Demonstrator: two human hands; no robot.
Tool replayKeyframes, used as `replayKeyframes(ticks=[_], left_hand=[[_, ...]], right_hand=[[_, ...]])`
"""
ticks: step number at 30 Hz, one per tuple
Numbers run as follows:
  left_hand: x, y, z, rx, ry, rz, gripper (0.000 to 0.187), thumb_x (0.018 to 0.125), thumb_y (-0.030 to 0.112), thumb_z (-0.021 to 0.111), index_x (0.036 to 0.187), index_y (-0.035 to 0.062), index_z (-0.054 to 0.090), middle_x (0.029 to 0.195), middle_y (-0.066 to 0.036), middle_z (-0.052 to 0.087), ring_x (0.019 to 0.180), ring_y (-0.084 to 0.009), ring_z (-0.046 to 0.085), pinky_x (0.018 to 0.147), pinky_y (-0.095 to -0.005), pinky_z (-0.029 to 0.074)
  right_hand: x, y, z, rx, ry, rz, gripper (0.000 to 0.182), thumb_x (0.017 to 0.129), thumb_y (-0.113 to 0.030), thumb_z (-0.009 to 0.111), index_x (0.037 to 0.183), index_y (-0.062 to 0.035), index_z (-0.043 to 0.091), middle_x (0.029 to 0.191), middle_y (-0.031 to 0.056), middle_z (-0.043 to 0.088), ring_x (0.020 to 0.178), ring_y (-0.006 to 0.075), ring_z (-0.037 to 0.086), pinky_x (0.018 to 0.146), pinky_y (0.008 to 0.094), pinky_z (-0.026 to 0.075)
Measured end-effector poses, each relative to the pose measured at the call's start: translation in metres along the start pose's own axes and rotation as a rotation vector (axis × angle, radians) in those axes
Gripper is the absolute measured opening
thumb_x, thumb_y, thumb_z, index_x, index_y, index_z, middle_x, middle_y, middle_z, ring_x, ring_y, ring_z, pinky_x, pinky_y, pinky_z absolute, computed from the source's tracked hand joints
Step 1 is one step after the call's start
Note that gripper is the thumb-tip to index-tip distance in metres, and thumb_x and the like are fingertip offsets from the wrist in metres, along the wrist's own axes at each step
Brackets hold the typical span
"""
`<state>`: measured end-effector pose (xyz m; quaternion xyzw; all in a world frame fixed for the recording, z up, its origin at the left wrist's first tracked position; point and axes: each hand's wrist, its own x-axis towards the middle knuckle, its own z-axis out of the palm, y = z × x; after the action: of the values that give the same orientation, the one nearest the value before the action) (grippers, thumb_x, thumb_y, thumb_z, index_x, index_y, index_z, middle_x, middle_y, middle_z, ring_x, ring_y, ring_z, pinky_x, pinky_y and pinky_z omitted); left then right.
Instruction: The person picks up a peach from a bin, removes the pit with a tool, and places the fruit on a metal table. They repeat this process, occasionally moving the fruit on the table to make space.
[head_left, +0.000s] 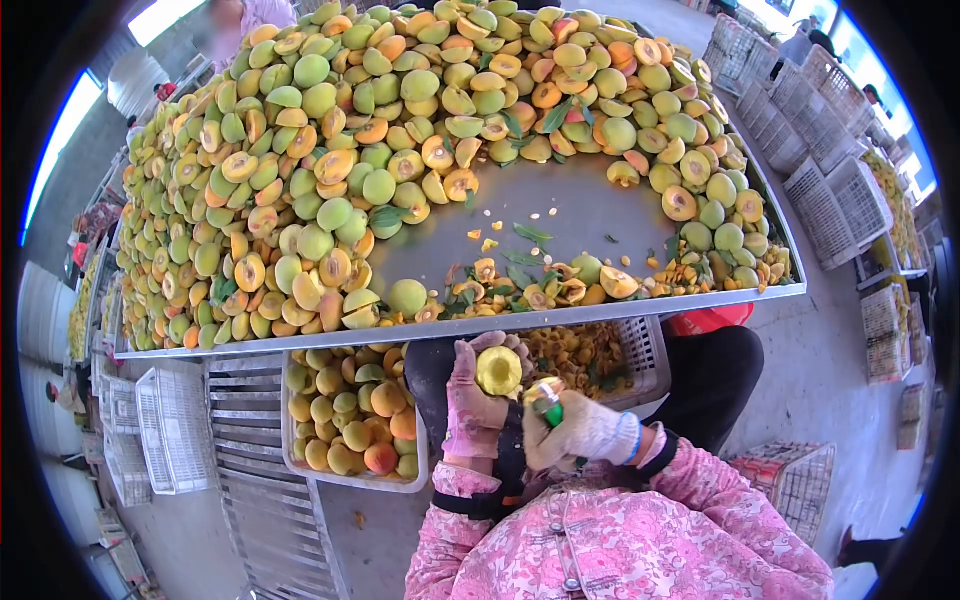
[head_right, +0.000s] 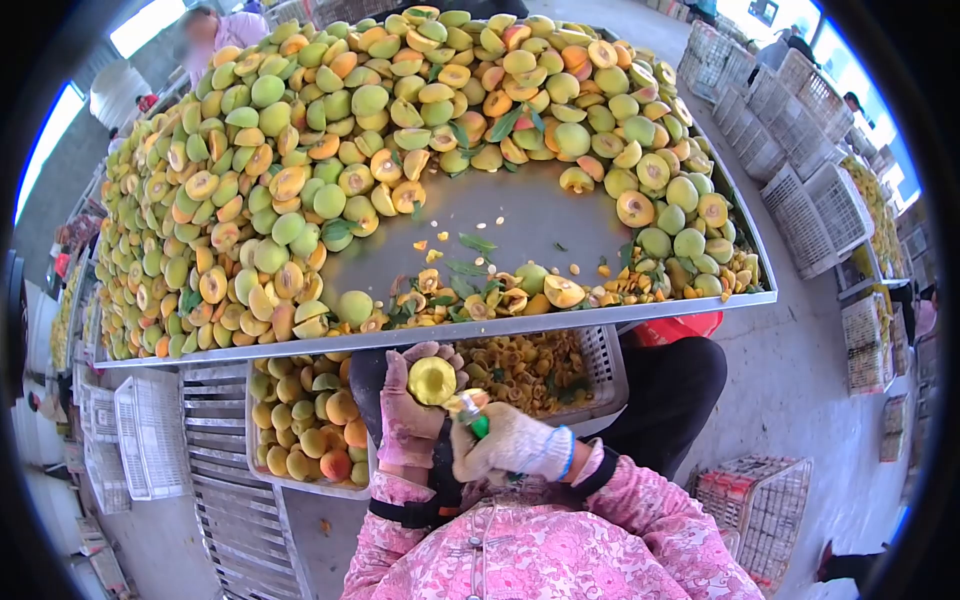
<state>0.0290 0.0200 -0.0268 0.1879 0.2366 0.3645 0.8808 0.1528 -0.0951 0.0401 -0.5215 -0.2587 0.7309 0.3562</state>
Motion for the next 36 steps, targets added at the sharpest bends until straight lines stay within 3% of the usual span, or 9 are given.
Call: replayKeyframes(ticks=[1, 3, 4, 5, 13, 20, 21, 26, 36], left_hand=[[0.000, -0.001, 0.003, -0.030, 0.026, 0.021, 0.040, 0.096, 0.036, 0.057, 0.110, -0.0004, 0.062, 0.106, -0.015, 0.065, 0.099, -0.0297, 0.063, 0.084, -0.0424, 0.054], [0.001, -0.006, -0.004, -0.003, 0.039, 0.010, 0.037, 0.097, 0.031, 0.054, 0.113, -0.0025, 0.062, 0.111, -0.016, 0.065, 0.104, -0.0310, 0.062, 0.088, -0.0447, 0.054], [0.002, -0.009, -0.006, 0.061, 0.060, 0.019, 0.037, 0.097, 0.030, 0.053, 0.113, -0.0026, 0.062, 0.111, -0.017, 0.064, 0.103, -0.0318, 0.062, 0.088, -0.0458, 0.054], [0.001, -0.011, -0.005, 0.126, 0.078, 0.029, 0.037, 0.097, 0.030, 0.053, 0.112, -0.0027, 0.062, 0.111, -0.018, 0.064, 0.103, -0.0327, 0.062, 0.088, -0.0469, 0.053], [-0.020, -0.020, 0.006, 0.116, 0.140, 0.014, 0.023, 0.093, 0.019, 0.058, 0.104, -0.0011, 0.063, 0.106, -0.017, 0.066, 0.100, -0.0305, 0.062, 0.094, -0.0402, 0.049], [-0.026, -0.029, 0.000, 0.097, 0.084, 0.080, 0.016, 0.094, 0.011, 0.052, 0.107, 0.0019, 0.057, 0.108, -0.017, 0.064, 0.101, -0.0289, 0.062, 0.092, -0.0418, 0.049], [-0.024, -0.031, -0.005, 0.079, 0.080, 0.076, 0.018, 0.094, 0.010, 0.052, 0.110, 0.0028, 0.057, 0.108, -0.014, 0.065, 0.102, -0.0270, 0.061, 0.094, -0.0405, 0.048], [-0.008, -0.039, -0.029, 0.036, 0.191, -0.011, 0.028, 0.090, 0.008, 0.053, 0.116, 0.0017, 0.061, 0.113, -0.012, 0.065, 0.105, -0.0263, 0.061, 0.096, -0.0387, 0.047], [-0.007, -0.039, -0.028, 0.012, 0.302, 0.029, 0.022, 0.094, 0.009, 0.056, 0.116, 0.0053, 0.059, 0.112, -0.006, 0.064, 0.106, -0.0179, 0.059, 0.098, -0.0314, 0.043]], right_hand=[[-0.004, 0.006, -0.015, 0.013, 0.017, -0.045, 0.016, 0.069, -0.015, 0.073, 0.071, -0.0061, 0.061, 0.061, 0.0022, 0.058, 0.052, 0.0142, 0.056, 0.050, 0.0294, 0.046], [0.014, 0.029, -0.043, -0.778, 0.299, 0.085, 0.027, 0.073, -0.029, 0.071, 0.074, -0.0035, 0.064, 0.063, 0.0117, 0.063, 0.059, 0.0252, 0.065, 0.056, 0.0369, 0.051], [0.014, 0.034, -0.048, -1.234, 0.455, -0.134, 0.034, 0.077, -0.035, 0.068, 0.083, -0.0014, 0.066, 0.072, 0.0205, 0.066, 0.073, 0.0347, 0.068, 0.065, 0.0424, 0.054], [0.017, 0.042, -0.057, -1.292, 0.519, -0.233, 0.033, 0.078, -0.032, 0.065, 0.090, -0.0011, 0.064, 0.078, 0.0216, 0.067, 0.078, 0.0374, 0.067, 0.067, 0.0434, 0.055], [0.033, 0.022, -0.038, -1.381, 0.637, -0.404, 0.017, 0.081, -0.014, 0.058, 0.093, -0.0025, 0.061, 0.079, 0.0171, 0.067, 0.075, 0.0339, 0.069, 0.063, 0.0418, 0.056], [0.036, 0.023, -0.033, -1.401, 0.666, -0.503, 0.030, 0.078, -0.031, 0.066, 0.096, -0.0071, 0.062, 0.081, 0.0142, 0.067, 0.075, 0.0342, 0.069, 0.061, 0.0437, 0.055], [0.035, 0.016, -0.031, -1.368, 0.595, -0.369, 0.029, 0.079, -0.029, 0.065, 0.098, -0.0076, 0.061, 0.081, 0.0128, 0.068, 0.073, 0.0339, 0.068, 0.059, 0.0436, 0.055], [0.054, 0.026, -0.035, -1.410, 0.673, -0.391, 0.018, 0.078, -0.019, 0.064, 0.086, -0.0042, 0.062, 0.073, 0.0181, 0.066, 0.073, 0.0351, 0.067, 0.061, 0.0446, 0.054], [0.097, 0.055, -0.052, -1.336, 0.674, -0.529, 0.030, 0.076, -0.025, 0.071, 0.091, -0.0002, 0.063, 0.080, 0.0215, 0.066, 0.079, 0.0397, 0.066, 0.069, 0.0463, 0.054]])
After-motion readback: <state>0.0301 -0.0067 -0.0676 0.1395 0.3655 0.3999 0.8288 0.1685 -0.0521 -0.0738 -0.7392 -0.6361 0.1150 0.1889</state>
